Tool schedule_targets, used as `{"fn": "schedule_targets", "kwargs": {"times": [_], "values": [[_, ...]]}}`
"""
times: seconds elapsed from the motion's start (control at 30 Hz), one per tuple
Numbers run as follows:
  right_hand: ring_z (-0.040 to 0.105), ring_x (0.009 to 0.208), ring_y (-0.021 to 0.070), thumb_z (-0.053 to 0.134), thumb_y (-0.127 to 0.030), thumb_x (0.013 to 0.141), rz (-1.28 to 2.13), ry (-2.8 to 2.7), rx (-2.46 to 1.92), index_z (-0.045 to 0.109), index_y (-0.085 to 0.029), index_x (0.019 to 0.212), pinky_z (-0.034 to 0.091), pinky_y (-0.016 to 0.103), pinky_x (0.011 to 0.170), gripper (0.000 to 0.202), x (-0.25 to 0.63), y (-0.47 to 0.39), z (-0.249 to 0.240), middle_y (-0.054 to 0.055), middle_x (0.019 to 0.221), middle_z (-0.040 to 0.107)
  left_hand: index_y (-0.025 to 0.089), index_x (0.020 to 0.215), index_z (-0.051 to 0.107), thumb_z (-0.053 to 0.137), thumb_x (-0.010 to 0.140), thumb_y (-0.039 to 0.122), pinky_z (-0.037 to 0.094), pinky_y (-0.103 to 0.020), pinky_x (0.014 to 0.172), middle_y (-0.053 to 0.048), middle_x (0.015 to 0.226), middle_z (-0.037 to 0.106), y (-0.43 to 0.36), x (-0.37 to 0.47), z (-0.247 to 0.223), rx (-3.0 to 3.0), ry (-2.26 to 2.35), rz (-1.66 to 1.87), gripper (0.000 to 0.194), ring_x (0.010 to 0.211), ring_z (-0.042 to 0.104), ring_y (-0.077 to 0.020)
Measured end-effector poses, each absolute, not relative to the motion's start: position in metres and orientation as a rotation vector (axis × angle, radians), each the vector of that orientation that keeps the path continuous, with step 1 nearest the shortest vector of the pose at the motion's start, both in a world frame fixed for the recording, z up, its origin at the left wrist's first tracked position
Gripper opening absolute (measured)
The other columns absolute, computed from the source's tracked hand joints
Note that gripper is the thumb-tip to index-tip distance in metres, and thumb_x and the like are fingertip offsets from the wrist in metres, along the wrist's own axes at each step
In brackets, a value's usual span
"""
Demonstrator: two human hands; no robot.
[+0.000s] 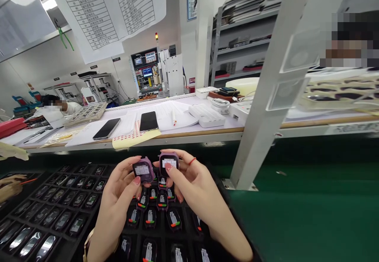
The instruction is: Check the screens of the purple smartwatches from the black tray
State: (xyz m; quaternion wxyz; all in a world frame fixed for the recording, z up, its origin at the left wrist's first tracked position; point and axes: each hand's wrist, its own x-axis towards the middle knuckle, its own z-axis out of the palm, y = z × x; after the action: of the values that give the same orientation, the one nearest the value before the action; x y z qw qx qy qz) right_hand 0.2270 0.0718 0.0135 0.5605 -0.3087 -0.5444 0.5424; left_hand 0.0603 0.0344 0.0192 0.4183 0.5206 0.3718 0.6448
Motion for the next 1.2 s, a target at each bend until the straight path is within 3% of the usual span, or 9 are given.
{"fn": "schedule_targets", "kwargs": {"times": [0.13, 0.27, 0.47, 0.67, 0.87, 1.07, 1.2], "values": [[0.045, 0.051, 0.0093, 0.074, -0.047, 0.095, 1.258, -1.286, -0.741, 0.067, -0.020, 0.115, 0.038, 0.013, 0.041, 0.034, 0.2256, 0.0733, 0.0111, 0.005, 0.084, 0.069, 0.030, 0.115, 0.072, 0.068, 0.093, 0.034, 0.053, -0.014, 0.064, -0.003, 0.105, 0.072, 0.0370, 0.0582, 0.0185, 1.345, 0.972, 1.628, 0.023, 0.076, 0.064, -0.0094], [0.045, 0.051, 0.0086, 0.075, -0.052, 0.094, 1.277, -1.271, -0.772, 0.067, -0.019, 0.114, 0.034, 0.012, 0.040, 0.039, 0.2271, 0.0738, 0.0098, 0.007, 0.088, 0.071, 0.027, 0.109, 0.073, 0.070, 0.091, 0.040, 0.054, -0.013, 0.063, -0.003, 0.099, 0.073, 0.0384, 0.0582, 0.0214, 1.356, 1.014, 1.618, 0.022, 0.074, 0.065, -0.0092], [0.048, 0.051, 0.0102, 0.068, -0.051, 0.099, 1.311, -1.258, -0.715, 0.067, -0.021, 0.126, 0.041, 0.016, 0.042, 0.041, 0.2294, 0.0714, 0.0115, 0.008, 0.094, 0.070, 0.029, 0.109, 0.073, 0.070, 0.091, 0.041, 0.052, -0.010, 0.059, -0.001, 0.098, 0.073, 0.0391, 0.0586, 0.0233, 1.352, 1.003, 1.613, 0.022, 0.065, 0.060, -0.0057], [0.050, 0.052, 0.0120, 0.064, -0.040, 0.103, 1.362, -1.329, -0.689, 0.061, -0.024, 0.137, 0.051, 0.018, 0.049, 0.038, 0.2280, 0.0694, 0.0144, 0.000, 0.075, 0.064, 0.031, 0.111, 0.072, 0.069, 0.092, 0.040, 0.055, -0.011, 0.068, 0.001, 0.100, 0.074, 0.0371, 0.0574, 0.0245, 1.354, 0.991, 1.605, 0.021, 0.076, 0.065, -0.0070], [0.048, 0.051, 0.0113, 0.064, -0.038, 0.104, 1.317, -1.348, -0.733, 0.063, -0.022, 0.132, 0.049, 0.016, 0.048, 0.032, 0.2275, 0.0692, 0.0150, -0.001, 0.072, 0.062, 0.028, 0.113, 0.070, 0.071, 0.090, 0.039, 0.058, -0.018, 0.072, -0.003, 0.106, 0.072, 0.0400, 0.0556, 0.0207, 1.362, 1.008, 1.602, 0.025, 0.089, 0.069, -0.0134], [0.051, 0.057, 0.0134, 0.072, -0.042, 0.098, 1.485, -1.314, -0.637, 0.059, -0.024, 0.141, 0.050, 0.017, 0.046, 0.048, 0.2325, 0.0689, 0.0162, 0.003, 0.083, 0.064, 0.022, 0.107, 0.069, 0.073, 0.089, 0.036, 0.057, -0.023, 0.075, -0.006, 0.105, 0.070, 0.0405, 0.0551, 0.0182, 1.356, 1.072, 1.618, 0.023, 0.087, 0.066, -0.0160], [0.054, 0.066, 0.0182, 0.076, -0.044, 0.095, 1.713, -1.152, -0.539, 0.057, -0.026, 0.144, 0.045, 0.015, 0.040, 0.055, 0.2352, 0.0682, 0.0195, 0.005, 0.081, 0.064, 0.025, 0.114, 0.066, 0.075, 0.087, 0.032, 0.054, -0.021, 0.073, -0.005, 0.109, 0.070, 0.0400, 0.0538, 0.0187, 1.331, 1.067, 1.639, 0.030, 0.094, 0.066, -0.0162]]}}
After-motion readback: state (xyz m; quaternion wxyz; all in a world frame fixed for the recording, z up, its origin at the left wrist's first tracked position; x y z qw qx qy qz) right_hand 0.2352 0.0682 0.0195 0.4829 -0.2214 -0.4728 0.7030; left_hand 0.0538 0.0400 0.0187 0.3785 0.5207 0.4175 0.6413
